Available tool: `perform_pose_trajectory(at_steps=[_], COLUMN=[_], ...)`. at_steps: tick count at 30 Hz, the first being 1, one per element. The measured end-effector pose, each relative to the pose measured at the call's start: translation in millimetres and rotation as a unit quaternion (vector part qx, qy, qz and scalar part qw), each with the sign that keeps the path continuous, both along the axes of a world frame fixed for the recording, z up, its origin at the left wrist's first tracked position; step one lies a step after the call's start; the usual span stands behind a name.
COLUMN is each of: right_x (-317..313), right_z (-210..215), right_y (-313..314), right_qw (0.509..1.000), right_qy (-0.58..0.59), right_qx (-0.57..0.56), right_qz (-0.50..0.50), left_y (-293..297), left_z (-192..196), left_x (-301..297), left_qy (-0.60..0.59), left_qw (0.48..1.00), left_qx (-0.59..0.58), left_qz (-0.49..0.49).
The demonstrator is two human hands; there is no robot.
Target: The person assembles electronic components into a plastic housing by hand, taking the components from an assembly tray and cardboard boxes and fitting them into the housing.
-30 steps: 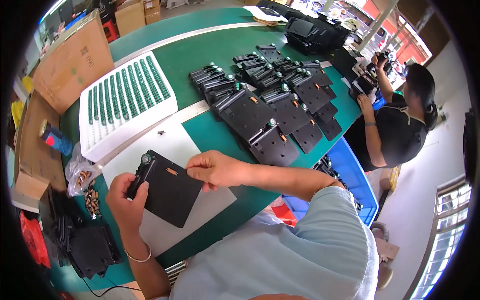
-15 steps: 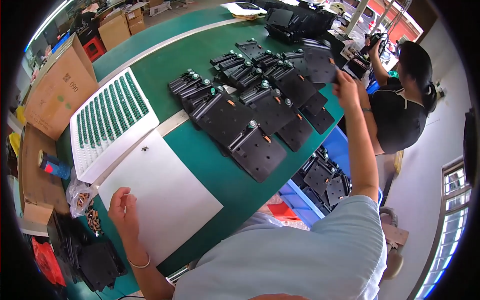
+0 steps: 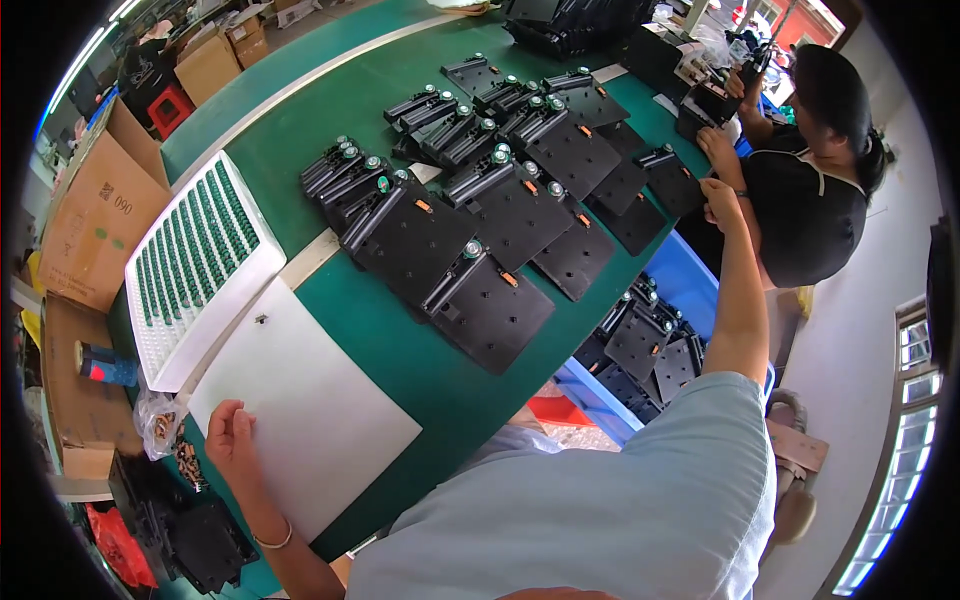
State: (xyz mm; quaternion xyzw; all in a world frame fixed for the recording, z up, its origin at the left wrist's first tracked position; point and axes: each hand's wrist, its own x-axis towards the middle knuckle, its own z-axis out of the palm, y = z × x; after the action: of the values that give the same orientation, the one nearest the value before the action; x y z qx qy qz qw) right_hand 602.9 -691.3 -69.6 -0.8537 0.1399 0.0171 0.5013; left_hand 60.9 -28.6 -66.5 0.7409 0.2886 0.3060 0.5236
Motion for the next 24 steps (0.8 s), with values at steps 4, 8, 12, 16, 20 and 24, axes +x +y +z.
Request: perform_pose_trajectory(at_steps=[4,8,12,16,20,24], right_x=[21,28,35,33,14,27], right_z=[-4,-14,-18,-17,-13,-39], right_y=[16,29,31,18,16,-2], right_qw=[0.999,0.997,0.993,0.987,0.982,0.953], right_qy=[0.007,-0.016,-0.047,-0.029,-0.044,-0.132], right_qx=[-0.028,-0.075,-0.106,-0.153,-0.180,-0.271], right_qz=[0.038,-0.002,0.003,-0.031,-0.045,-0.014], left_y=[-3,-2,1,2,-4,2], left_z=[0,-2,-6,-8,-3,-2], left_x=[2,0,-3,-1,6,5], left_qy=[-0.013,0.001,0.001,-0.004,-0.004,0.008], left_qw=[1.000,1.000,1.000,1.000,1.000,1.000], left_qx=[-0.004,-0.004,0.008,0.004,0.006,0.020], left_qz=[0.001,0.004,0.002,0.000,-0.008,-0.020])
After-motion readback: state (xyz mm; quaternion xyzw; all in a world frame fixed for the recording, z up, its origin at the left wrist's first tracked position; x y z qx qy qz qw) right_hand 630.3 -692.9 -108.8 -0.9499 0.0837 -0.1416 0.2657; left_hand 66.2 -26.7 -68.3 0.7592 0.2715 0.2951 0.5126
